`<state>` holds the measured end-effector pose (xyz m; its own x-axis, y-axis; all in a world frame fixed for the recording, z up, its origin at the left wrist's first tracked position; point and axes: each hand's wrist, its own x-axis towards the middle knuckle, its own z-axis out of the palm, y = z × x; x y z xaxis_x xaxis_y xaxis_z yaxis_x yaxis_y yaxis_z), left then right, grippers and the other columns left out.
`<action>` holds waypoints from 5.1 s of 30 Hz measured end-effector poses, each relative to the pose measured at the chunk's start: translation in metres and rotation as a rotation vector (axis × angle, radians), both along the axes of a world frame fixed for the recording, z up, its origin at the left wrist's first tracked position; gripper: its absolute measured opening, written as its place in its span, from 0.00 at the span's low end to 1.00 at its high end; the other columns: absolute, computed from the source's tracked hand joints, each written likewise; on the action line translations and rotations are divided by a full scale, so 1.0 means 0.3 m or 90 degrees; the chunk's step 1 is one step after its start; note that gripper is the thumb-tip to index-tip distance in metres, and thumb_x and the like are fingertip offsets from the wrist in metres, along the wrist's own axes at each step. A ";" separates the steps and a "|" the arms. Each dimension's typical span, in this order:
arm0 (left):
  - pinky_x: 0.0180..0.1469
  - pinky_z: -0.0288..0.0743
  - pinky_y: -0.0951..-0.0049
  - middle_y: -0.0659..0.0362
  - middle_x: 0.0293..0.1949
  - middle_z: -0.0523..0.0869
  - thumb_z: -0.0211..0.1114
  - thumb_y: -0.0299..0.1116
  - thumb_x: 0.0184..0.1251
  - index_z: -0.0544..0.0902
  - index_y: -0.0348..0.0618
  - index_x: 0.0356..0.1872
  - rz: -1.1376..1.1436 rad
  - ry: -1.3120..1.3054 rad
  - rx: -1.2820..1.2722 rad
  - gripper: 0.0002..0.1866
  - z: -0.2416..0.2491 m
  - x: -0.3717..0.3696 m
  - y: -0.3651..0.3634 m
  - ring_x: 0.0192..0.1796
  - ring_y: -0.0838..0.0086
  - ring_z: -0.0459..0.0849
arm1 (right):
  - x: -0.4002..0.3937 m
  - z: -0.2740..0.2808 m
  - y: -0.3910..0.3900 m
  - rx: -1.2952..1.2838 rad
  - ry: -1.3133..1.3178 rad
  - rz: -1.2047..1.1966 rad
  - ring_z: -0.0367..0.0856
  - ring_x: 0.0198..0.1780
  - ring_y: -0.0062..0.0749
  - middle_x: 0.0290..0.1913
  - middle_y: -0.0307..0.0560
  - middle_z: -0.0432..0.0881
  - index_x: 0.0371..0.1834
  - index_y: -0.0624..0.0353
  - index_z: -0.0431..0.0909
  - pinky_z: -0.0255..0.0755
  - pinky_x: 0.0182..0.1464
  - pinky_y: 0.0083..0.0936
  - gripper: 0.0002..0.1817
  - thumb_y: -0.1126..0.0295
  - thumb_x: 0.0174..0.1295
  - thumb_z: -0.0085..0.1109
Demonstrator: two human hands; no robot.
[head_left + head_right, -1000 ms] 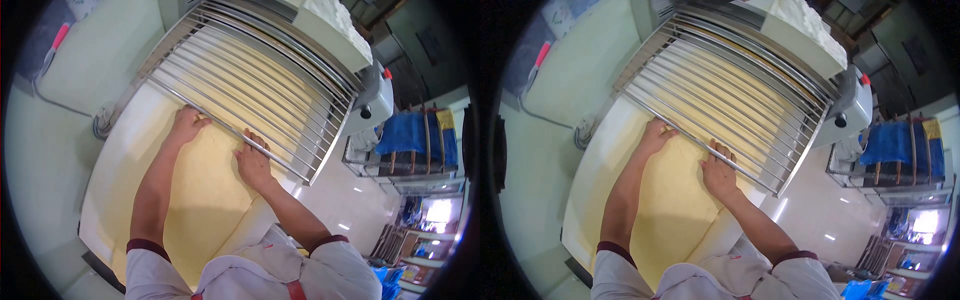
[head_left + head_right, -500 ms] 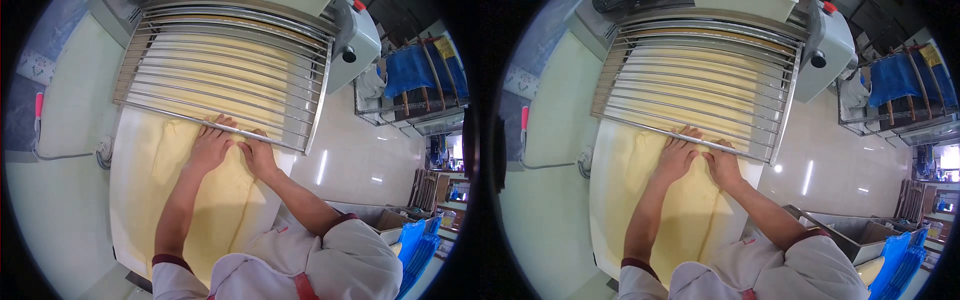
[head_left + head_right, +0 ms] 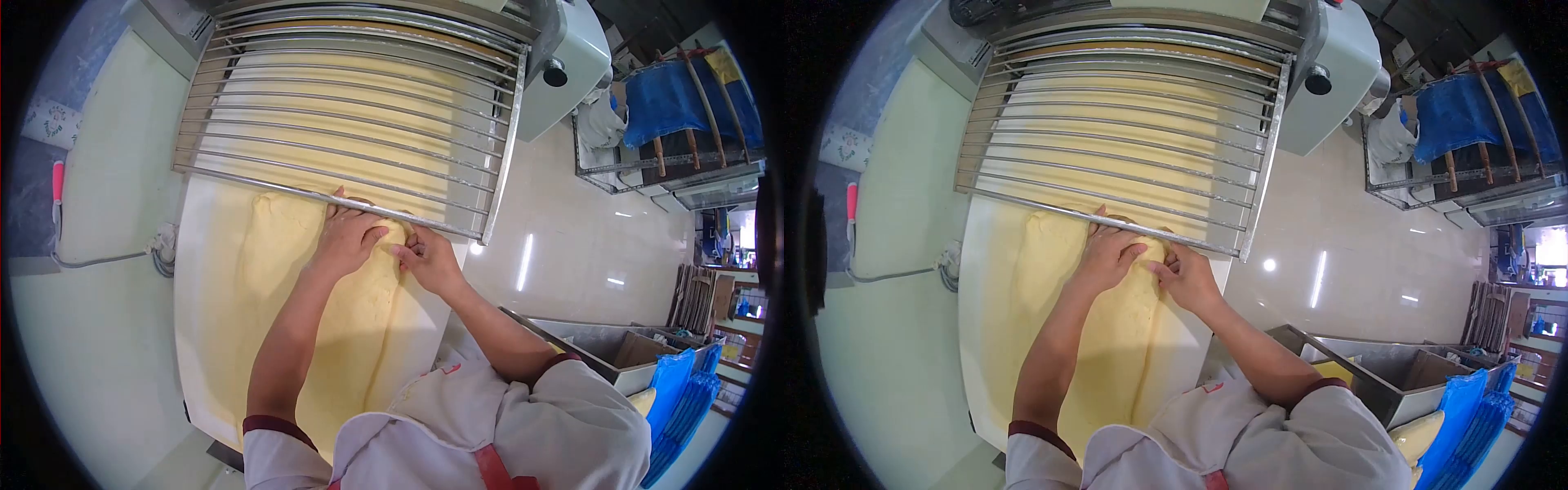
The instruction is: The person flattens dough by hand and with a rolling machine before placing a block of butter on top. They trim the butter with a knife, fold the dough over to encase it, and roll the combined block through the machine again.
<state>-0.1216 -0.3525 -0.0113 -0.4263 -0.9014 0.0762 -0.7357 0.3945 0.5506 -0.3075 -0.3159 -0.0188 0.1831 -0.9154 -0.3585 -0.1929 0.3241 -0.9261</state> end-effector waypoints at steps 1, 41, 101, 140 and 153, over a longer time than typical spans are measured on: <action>0.76 0.38 0.49 0.58 0.53 0.81 0.63 0.42 0.65 0.84 0.52 0.48 -0.004 0.021 -0.010 0.14 0.000 -0.001 0.001 0.64 0.65 0.72 | -0.002 0.012 -0.010 0.000 0.014 0.021 0.78 0.27 0.20 0.28 0.42 0.77 0.60 0.70 0.71 0.75 0.28 0.19 0.21 0.77 0.64 0.61; 0.62 0.76 0.63 0.44 0.53 0.80 0.54 0.32 0.73 0.72 0.26 0.56 1.108 1.351 -0.108 0.18 0.015 -0.371 1.415 0.56 0.59 0.81 | -0.086 0.038 0.303 -0.054 0.147 0.606 0.80 0.46 0.35 0.46 0.49 0.82 0.48 0.66 0.79 0.76 0.47 0.28 0.14 0.74 0.60 0.64; 0.66 0.65 0.68 0.58 0.58 0.78 0.55 0.28 0.70 0.70 0.41 0.62 0.779 0.319 -2.342 0.20 -0.073 -1.714 2.525 0.60 0.70 0.75 | -0.652 0.165 2.606 0.477 0.123 1.933 0.76 0.56 0.38 0.55 0.54 0.77 0.61 0.68 0.68 0.71 0.59 0.35 0.22 0.66 0.68 0.55; 0.36 0.76 0.78 0.66 0.28 0.80 0.52 0.45 0.76 0.79 0.45 0.43 0.619 0.436 -2.396 0.15 -0.024 -1.763 2.836 0.30 0.81 0.78 | -1.098 0.044 3.088 -0.419 0.049 2.128 0.73 0.18 0.23 0.23 0.41 0.78 0.29 0.62 0.77 0.65 0.20 0.22 0.16 0.60 0.68 0.54; 0.51 0.78 0.73 0.60 0.40 0.82 0.51 0.31 0.75 0.77 0.42 0.48 0.854 0.851 -2.041 0.09 -0.235 -1.635 2.604 0.42 0.74 0.82 | -0.848 -0.052 2.942 -0.126 -0.171 1.970 0.62 0.20 0.13 0.19 0.30 0.69 0.21 0.54 0.73 0.56 0.23 0.16 0.13 0.66 0.64 0.54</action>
